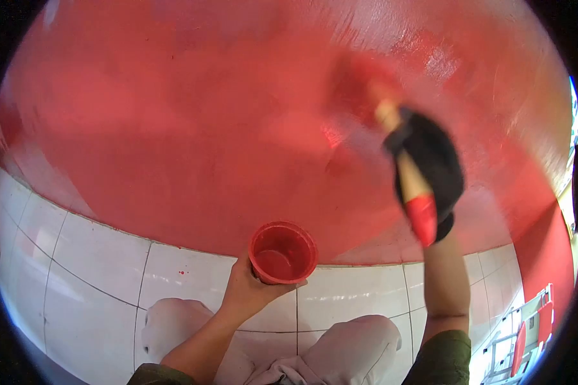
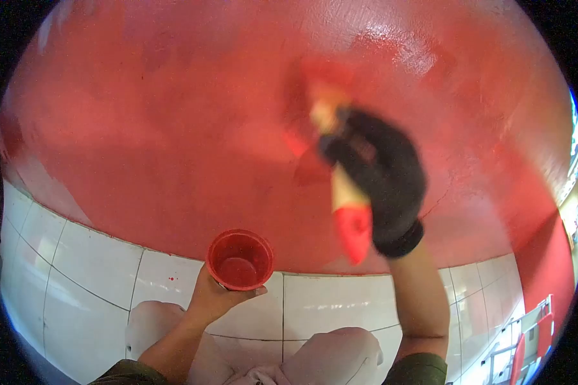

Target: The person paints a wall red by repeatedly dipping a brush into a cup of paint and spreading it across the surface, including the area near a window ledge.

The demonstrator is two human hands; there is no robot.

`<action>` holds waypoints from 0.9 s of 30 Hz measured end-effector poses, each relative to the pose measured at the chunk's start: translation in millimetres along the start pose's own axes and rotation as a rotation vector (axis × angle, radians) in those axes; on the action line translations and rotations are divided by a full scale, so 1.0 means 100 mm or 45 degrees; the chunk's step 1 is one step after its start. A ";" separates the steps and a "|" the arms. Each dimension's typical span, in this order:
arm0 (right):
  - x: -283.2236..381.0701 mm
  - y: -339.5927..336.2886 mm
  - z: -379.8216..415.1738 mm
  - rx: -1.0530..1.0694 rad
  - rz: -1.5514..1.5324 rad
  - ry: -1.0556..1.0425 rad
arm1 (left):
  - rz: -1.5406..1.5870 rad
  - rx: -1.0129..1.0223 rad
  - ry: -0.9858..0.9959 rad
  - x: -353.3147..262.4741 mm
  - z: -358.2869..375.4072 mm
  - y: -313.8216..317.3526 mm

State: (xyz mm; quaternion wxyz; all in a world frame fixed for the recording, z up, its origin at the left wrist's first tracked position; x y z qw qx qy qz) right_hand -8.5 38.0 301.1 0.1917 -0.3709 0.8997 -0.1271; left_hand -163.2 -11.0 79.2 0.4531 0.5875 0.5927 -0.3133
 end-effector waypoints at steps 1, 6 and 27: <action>-0.01 -0.11 -0.15 -0.229 -0.008 -0.045 | -0.009 -0.006 -0.018 -0.02 0.01 0.00; 0.04 0.26 -0.02 0.183 0.262 -0.153 | -0.017 0.011 -0.054 0.00 0.00 0.00; 0.46 0.65 1.10 0.719 -0.055 -0.191 | 0.042 -0.029 0.076 -0.24 0.00 -0.27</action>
Point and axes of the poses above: each hand's wrist, its own z-axis away from the middle knuckle, its own y-axis out of the palm, x = y × z, the point moved 7 cm from there along -z, towards the middle knuckle, and after that the axes turned 11 degrees about y, right-handed, at the moved point
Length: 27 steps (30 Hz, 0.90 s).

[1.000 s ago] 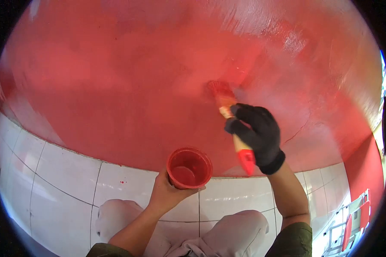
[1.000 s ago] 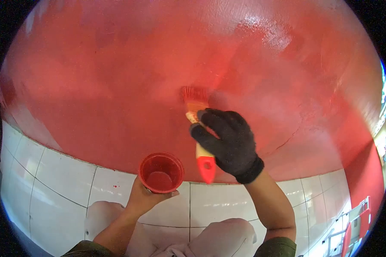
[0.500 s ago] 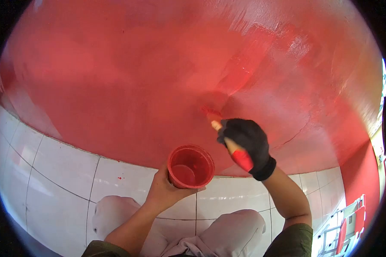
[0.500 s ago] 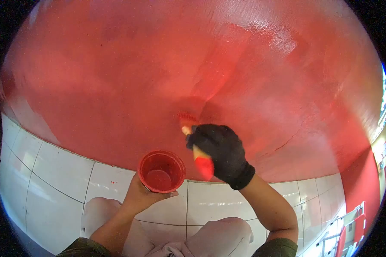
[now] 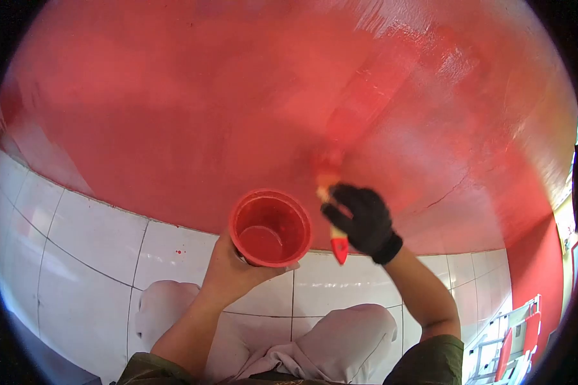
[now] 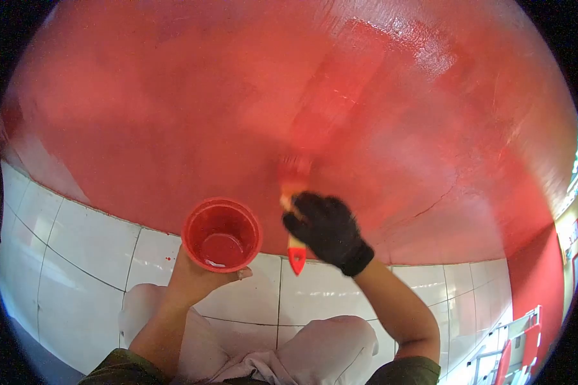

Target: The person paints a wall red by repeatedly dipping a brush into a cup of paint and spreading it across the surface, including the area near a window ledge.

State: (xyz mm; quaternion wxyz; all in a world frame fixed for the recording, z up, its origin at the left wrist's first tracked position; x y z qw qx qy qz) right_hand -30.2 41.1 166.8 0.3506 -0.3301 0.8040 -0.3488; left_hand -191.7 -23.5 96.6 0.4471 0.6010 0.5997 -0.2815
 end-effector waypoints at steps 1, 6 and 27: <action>0.00 0.01 0.01 -0.001 0.001 -0.004 | -0.042 -0.010 0.050 -0.04 -0.01 -0.03; -0.58 -0.67 -0.32 -0.492 -0.470 0.423 | -0.087 -0.049 0.020 -0.05 -0.01 -0.12; -0.58 -1.24 -0.79 -0.825 -0.134 0.332 | -0.035 -0.075 0.053 -0.06 -0.03 -0.15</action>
Point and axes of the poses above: each hand's wrist, its own z-axis away from the middle knuckle, its own y-axis out of the palm, x = y × z, the point moved 7 cm from there along -z, towards the middle knuckle, and after that the axes turned 11 degrees about y, right-handed, at the moved point
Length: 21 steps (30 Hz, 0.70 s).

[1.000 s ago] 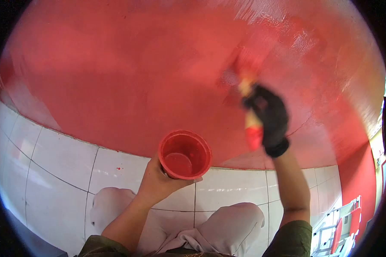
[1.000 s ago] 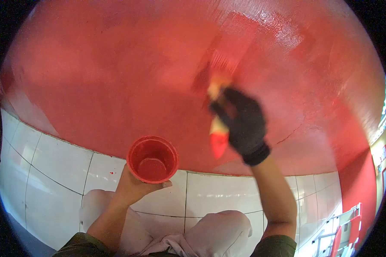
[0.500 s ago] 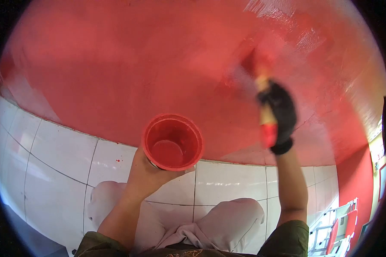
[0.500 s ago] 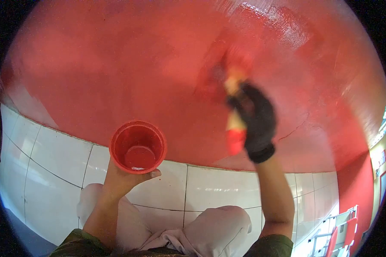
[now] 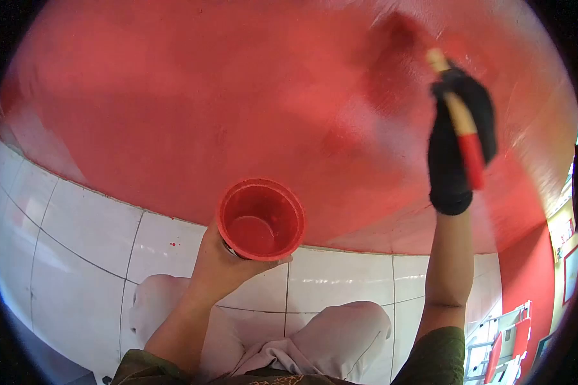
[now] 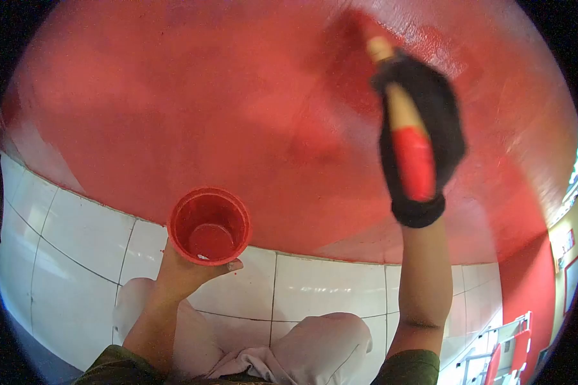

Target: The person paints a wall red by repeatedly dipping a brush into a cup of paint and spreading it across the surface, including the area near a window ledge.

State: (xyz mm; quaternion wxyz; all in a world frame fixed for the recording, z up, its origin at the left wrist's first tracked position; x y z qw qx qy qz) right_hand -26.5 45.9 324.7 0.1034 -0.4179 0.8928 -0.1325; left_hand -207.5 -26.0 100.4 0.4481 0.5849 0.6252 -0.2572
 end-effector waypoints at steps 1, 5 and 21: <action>0.02 0.11 0.05 0.146 0.010 -0.051 | 0.027 -0.011 -0.006 0.01 -0.01 0.00; 0.28 0.40 0.44 0.550 0.124 -0.209 | -0.015 -0.001 -0.012 0.00 -0.02 -0.02; 0.19 0.41 0.31 0.470 -0.108 0.004 | 0.035 -0.001 -0.025 0.06 -0.02 -0.03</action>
Point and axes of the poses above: each hand's wrist, its own z-axis away from the middle knuckle, its own y-axis out of the palm, x = y × z, the point moved 7 cm from there along -z, towards the middle knuckle, and after that the axes turned 11 degrees about y, right-handed, at the moved point
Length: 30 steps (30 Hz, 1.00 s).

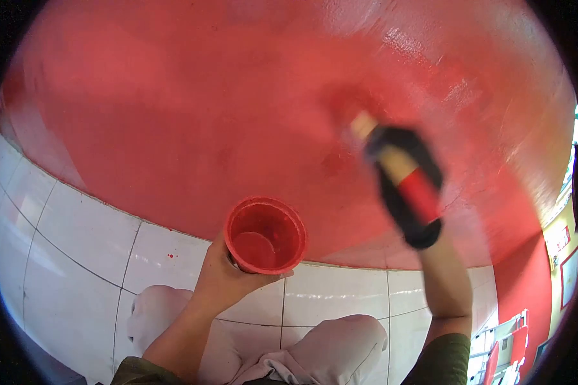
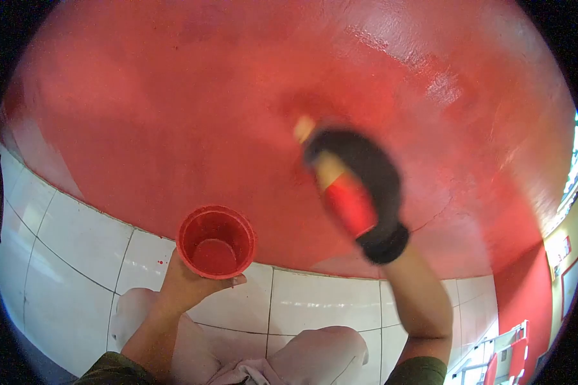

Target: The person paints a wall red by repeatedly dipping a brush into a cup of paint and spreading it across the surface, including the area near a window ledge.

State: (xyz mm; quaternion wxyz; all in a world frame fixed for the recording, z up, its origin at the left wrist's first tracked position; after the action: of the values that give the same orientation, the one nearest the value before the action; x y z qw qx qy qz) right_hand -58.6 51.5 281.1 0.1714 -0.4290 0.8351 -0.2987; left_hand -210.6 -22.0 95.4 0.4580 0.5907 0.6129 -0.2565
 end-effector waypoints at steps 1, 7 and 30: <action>0.02 -0.24 -0.22 -0.135 0.250 0.055 | -0.028 0.031 0.004 -0.01 0.00 0.02; -0.18 -0.59 -0.57 -0.424 -0.056 -0.421 | 0.005 0.047 -0.076 0.04 0.00 0.03; 0.04 0.90 0.67 0.572 0.208 -0.162 | -0.002 -0.046 -0.030 0.02 0.00 -0.07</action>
State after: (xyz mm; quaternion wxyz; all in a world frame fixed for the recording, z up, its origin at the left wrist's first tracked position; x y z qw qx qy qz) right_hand -80.4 65.6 171.9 0.3382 -0.3292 0.7672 -0.4343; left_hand -217.4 -22.3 92.5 0.4755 0.5787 0.6125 -0.2526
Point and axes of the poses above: each hand's wrist, its own z-axis away from the middle knuckle, its own y-axis out of the palm, x = y × z, the point moved 7 cm from there along -z, towards the middle knuckle, and after that the axes turned 11 degrees about y, right-handed, at the moved point
